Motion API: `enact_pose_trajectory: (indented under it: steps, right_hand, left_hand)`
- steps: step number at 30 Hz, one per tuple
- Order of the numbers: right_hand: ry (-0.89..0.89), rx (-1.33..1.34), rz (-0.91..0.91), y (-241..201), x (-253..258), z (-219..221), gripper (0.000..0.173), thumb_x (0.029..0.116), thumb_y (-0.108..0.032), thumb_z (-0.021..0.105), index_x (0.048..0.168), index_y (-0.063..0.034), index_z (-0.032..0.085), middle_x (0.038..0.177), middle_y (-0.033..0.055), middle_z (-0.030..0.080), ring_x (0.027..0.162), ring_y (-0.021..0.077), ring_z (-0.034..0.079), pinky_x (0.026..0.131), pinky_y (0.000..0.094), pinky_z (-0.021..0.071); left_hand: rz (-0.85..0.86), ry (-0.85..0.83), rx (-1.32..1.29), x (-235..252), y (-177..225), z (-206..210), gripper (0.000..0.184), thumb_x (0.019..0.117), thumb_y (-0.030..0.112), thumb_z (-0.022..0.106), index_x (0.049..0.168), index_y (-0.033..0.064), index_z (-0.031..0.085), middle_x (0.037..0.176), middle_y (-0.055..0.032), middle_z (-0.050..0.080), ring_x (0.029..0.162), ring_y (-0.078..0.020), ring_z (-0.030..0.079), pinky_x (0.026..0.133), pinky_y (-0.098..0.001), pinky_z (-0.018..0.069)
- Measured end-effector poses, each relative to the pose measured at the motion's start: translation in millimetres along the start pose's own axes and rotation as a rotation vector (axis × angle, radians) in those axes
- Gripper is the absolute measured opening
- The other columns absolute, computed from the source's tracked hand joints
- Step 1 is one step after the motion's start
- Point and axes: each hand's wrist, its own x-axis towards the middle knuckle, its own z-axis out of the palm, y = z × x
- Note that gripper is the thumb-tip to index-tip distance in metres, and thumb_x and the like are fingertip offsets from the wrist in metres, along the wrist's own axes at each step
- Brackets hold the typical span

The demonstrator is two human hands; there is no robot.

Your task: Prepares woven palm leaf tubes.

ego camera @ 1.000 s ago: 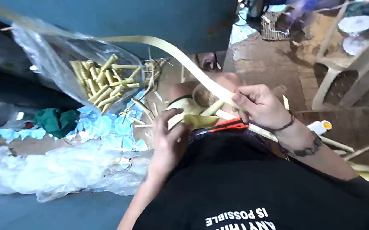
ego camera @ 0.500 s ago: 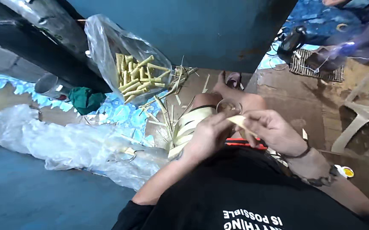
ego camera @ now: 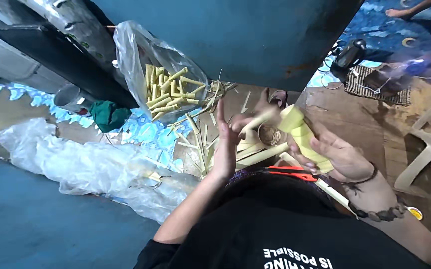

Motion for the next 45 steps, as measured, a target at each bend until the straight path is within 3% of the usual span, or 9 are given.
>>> enact_pose_trajectory:
  steps: [5, 15, 18, 23, 27, 29, 36, 42, 45]
  right_hand:
    - [0.039, -0.211, -0.121, -6, 1, 6, 0.059, 0.1082, -0.030, 0.050, 0.163, -0.0331, 0.027, 0.103, 0.0012, 0.065, 0.067, 0.0053, 0.058, 0.058, 0.0178, 0.0523]
    - [0.403, -1.533, -0.534, 21, 27, 5, 0.046, 0.1061, -0.021, 0.050, 0.152, -0.0275, 0.053, 0.115, 0.0218, 0.062, 0.085, 0.0308, 0.067, 0.062, 0.0426, 0.0565]
    - [0.229, -1.192, -0.372, 11, 19, 6, 0.049, 0.1063, -0.025, 0.051, 0.155, -0.0243, 0.048, 0.128, 0.0094, 0.062, 0.102, 0.0133, 0.064, 0.083, 0.0297, 0.0564]
    - [-0.238, 0.105, 0.083, 18, 8, 12, 0.069, 0.1031, -0.031, 0.062, 0.161, -0.0350, 0.025, 0.102, 0.0024, 0.066, 0.066, 0.0062, 0.062, 0.057, 0.0187, 0.0551]
    - [0.064, -0.715, -0.174, 30, 7, 24, 0.066, 0.0981, -0.031, 0.069, 0.154, -0.0104, 0.041, 0.104, -0.0027, 0.070, 0.081, 0.0013, 0.066, 0.072, 0.0170, 0.0576]
    - [0.231, -1.253, -0.470, 44, 15, 23, 0.049, 0.0980, -0.019, 0.066, 0.146, -0.0126, 0.058, 0.106, 0.0146, 0.068, 0.083, 0.0241, 0.068, 0.067, 0.0398, 0.0588]
    - [-0.230, 0.414, 0.257, 51, 0, 8, 0.051, 0.1060, -0.048, 0.049, 0.153, -0.0337, 0.034, 0.096, 0.0046, 0.067, 0.065, 0.0128, 0.067, 0.057, 0.0255, 0.0599]
    - [0.385, -1.188, -0.417, 58, -7, 9, 0.042, 0.1016, -0.029, 0.064, 0.141, -0.0127, 0.063, 0.119, 0.0154, 0.066, 0.097, 0.0216, 0.068, 0.078, 0.0370, 0.0597]
    - [0.387, -0.405, -0.037, 44, -14, 9, 0.037, 0.1113, -0.016, 0.036, 0.139, -0.0074, 0.059, 0.099, 0.0017, 0.074, 0.073, 0.0039, 0.068, 0.066, 0.0184, 0.0575]
  left_hand:
    - [0.150, 0.002, 0.179, 0, 4, 1, 0.066, 0.1010, 0.010, 0.061, 0.158, 0.0119, 0.027, 0.100, -0.0019, 0.068, 0.080, -0.0077, 0.065, 0.073, -0.0257, 0.0571]
    - [0.073, -0.077, 0.216, -4, 18, 4, 0.065, 0.0951, 0.004, 0.069, 0.151, 0.0126, 0.038, 0.090, -0.0063, 0.070, 0.064, -0.0117, 0.066, 0.057, -0.0256, 0.0589]
    - [0.098, -0.069, 0.199, -5, 19, 1, 0.049, 0.0951, 0.002, 0.068, 0.139, 0.0071, 0.047, 0.091, -0.0049, 0.072, 0.067, -0.0103, 0.068, 0.060, -0.0249, 0.0602]
    - [0.147, -0.131, 0.227, -2, 21, -1, 0.015, 0.0941, 0.005, 0.071, 0.108, -0.0005, 0.069, 0.102, -0.0058, 0.066, 0.078, -0.0089, 0.067, 0.067, -0.0249, 0.0617]
    - [0.046, -0.178, 0.411, 1, 25, -3, 0.010, 0.0975, 0.013, 0.068, 0.099, 0.0028, 0.067, 0.086, -0.0038, 0.071, 0.068, -0.0085, 0.069, 0.060, -0.0250, 0.0606]
    - [-0.043, -0.281, 0.501, 3, 27, -4, 0.010, 0.0995, 0.013, 0.065, 0.104, 0.0044, 0.065, 0.082, -0.0024, 0.073, 0.065, -0.0086, 0.069, 0.059, -0.0255, 0.0599]
    - [-0.042, -0.616, 0.335, 21, 20, -21, 0.012, 0.0911, -0.004, 0.068, 0.102, -0.0002, 0.069, 0.088, -0.0026, 0.070, 0.075, -0.0043, 0.065, 0.070, -0.0212, 0.0574]
    - [-0.096, -0.375, 0.422, 42, 12, -27, 0.018, 0.0922, -0.002, 0.067, 0.110, 0.0008, 0.066, 0.091, -0.0043, 0.072, 0.077, -0.0091, 0.069, 0.074, -0.0284, 0.0604]
    - [-0.140, -0.398, 0.365, 46, 15, -27, 0.022, 0.0909, 0.003, 0.072, 0.112, 0.0032, 0.067, 0.085, -0.0021, 0.069, 0.069, -0.0066, 0.063, 0.066, -0.0242, 0.0544]
